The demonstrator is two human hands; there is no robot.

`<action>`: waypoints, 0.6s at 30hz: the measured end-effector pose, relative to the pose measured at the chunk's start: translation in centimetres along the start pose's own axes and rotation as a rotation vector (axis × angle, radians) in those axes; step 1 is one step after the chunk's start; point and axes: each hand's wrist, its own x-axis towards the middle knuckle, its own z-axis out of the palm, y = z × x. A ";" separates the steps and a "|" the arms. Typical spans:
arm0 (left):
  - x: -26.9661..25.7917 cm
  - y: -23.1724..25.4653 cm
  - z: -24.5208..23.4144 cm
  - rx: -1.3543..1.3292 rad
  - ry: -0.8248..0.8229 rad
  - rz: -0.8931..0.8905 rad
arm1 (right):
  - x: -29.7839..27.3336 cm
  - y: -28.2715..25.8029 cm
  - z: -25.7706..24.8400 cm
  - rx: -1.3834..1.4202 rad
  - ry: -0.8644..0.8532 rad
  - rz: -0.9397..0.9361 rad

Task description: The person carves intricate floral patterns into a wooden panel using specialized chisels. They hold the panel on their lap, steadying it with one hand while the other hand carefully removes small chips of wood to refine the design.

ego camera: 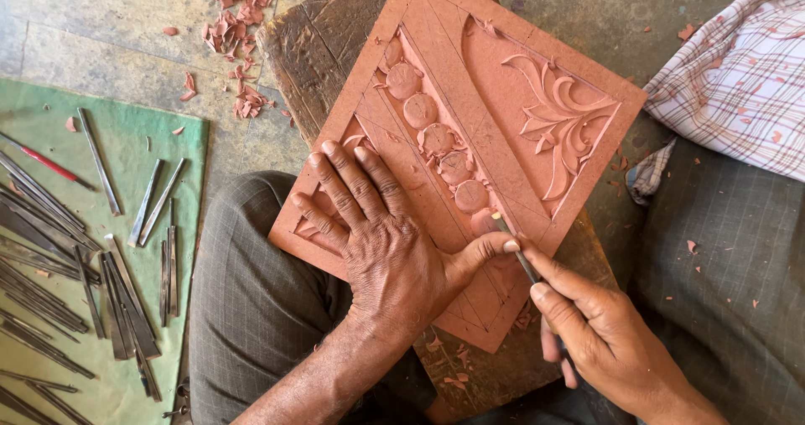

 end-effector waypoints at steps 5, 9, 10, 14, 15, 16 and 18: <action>0.0 0.0 -0.2 -0.019 -0.002 0.010 | 0.2 -1.1 0.2 -0.053 -0.016 0.030; 0.2 0.1 -0.4 -0.017 -0.019 0.001 | 0.0 -1.0 0.4 -0.017 -0.018 0.000; 0.2 0.1 -0.5 -0.012 -0.021 -0.001 | 0.0 -1.0 0.5 -0.014 -0.013 0.013; 0.2 0.2 -0.6 0.007 -0.014 0.005 | 0.0 -1.2 0.5 0.003 -0.018 0.052; 0.1 0.1 -0.6 0.012 -0.006 0.013 | 0.1 -1.3 0.4 -0.012 -0.017 0.061; 0.1 0.1 -0.7 0.007 -0.005 0.012 | 0.1 -1.4 0.3 -0.026 -0.017 0.070; 0.1 0.2 -0.6 -0.004 -0.005 0.011 | 0.1 -1.7 0.1 -0.038 -0.018 0.058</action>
